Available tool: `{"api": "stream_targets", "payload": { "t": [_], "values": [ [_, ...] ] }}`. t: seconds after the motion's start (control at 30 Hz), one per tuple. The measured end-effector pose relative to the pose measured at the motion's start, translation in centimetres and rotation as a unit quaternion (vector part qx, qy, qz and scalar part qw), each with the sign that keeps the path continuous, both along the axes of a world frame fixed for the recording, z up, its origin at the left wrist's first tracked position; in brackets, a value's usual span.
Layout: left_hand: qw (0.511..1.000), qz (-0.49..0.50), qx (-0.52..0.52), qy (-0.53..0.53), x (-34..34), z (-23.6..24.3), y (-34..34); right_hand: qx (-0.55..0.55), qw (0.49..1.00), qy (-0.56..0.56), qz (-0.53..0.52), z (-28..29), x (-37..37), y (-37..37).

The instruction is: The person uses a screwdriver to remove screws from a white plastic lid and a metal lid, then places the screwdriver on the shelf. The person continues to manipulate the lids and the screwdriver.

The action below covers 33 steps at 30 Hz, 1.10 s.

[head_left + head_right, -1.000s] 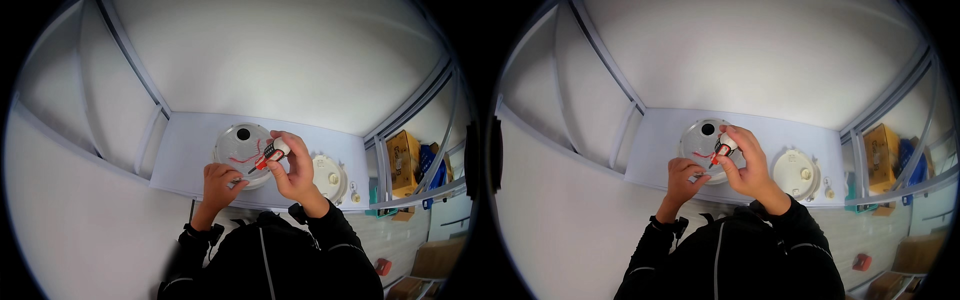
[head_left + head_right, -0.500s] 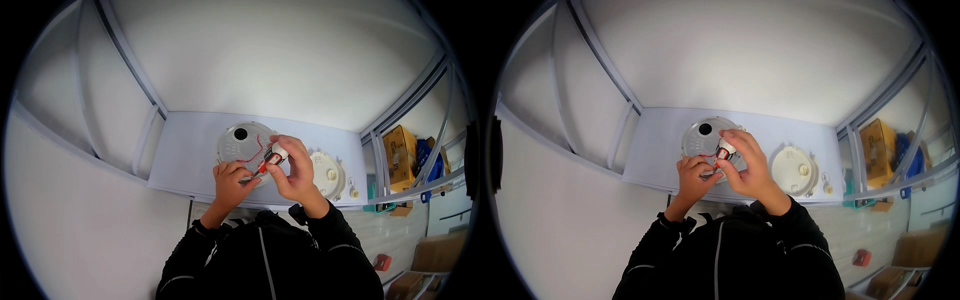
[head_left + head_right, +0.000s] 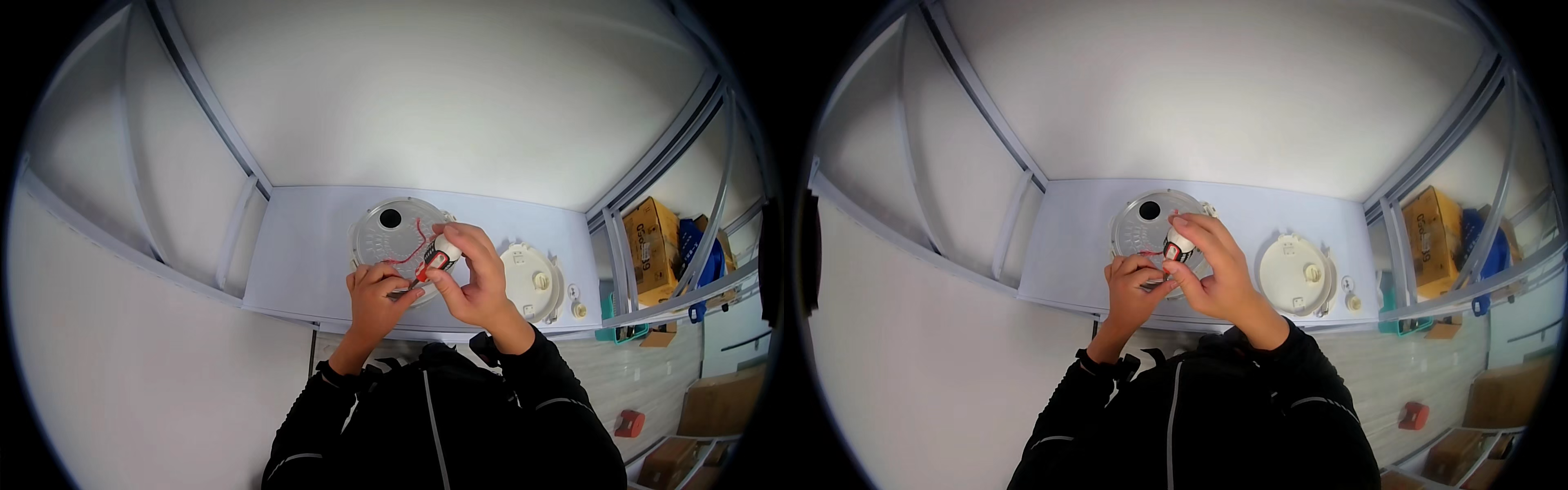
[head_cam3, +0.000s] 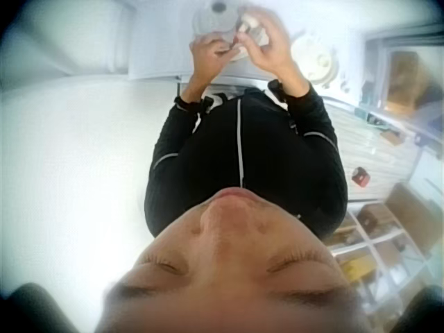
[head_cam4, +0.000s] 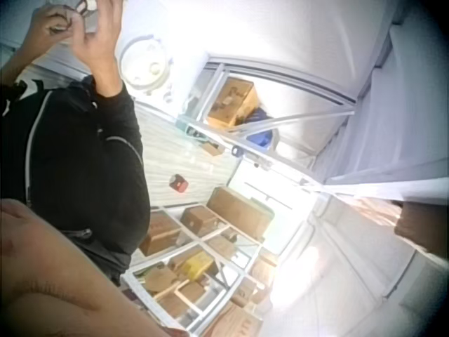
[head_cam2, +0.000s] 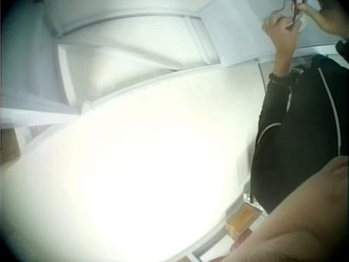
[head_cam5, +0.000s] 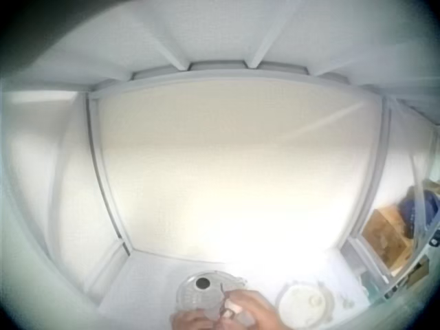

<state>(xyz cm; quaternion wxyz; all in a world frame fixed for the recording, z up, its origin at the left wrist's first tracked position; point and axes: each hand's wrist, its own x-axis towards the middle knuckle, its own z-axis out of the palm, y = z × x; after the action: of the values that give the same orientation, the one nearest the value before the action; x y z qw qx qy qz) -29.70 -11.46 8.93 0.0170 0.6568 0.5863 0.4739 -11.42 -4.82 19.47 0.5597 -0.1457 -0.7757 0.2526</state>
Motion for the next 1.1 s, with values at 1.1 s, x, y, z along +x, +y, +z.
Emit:
{"api": "stream_targets", "payload": {
  "t": [1.1],
  "values": [
    [1.000, 0.005, -0.024, 0.000, -0.2, -0.4, 0.0, 0.010, 0.999, -0.047, 0.010, 1.6, -0.6, -0.3]
  ]
}}
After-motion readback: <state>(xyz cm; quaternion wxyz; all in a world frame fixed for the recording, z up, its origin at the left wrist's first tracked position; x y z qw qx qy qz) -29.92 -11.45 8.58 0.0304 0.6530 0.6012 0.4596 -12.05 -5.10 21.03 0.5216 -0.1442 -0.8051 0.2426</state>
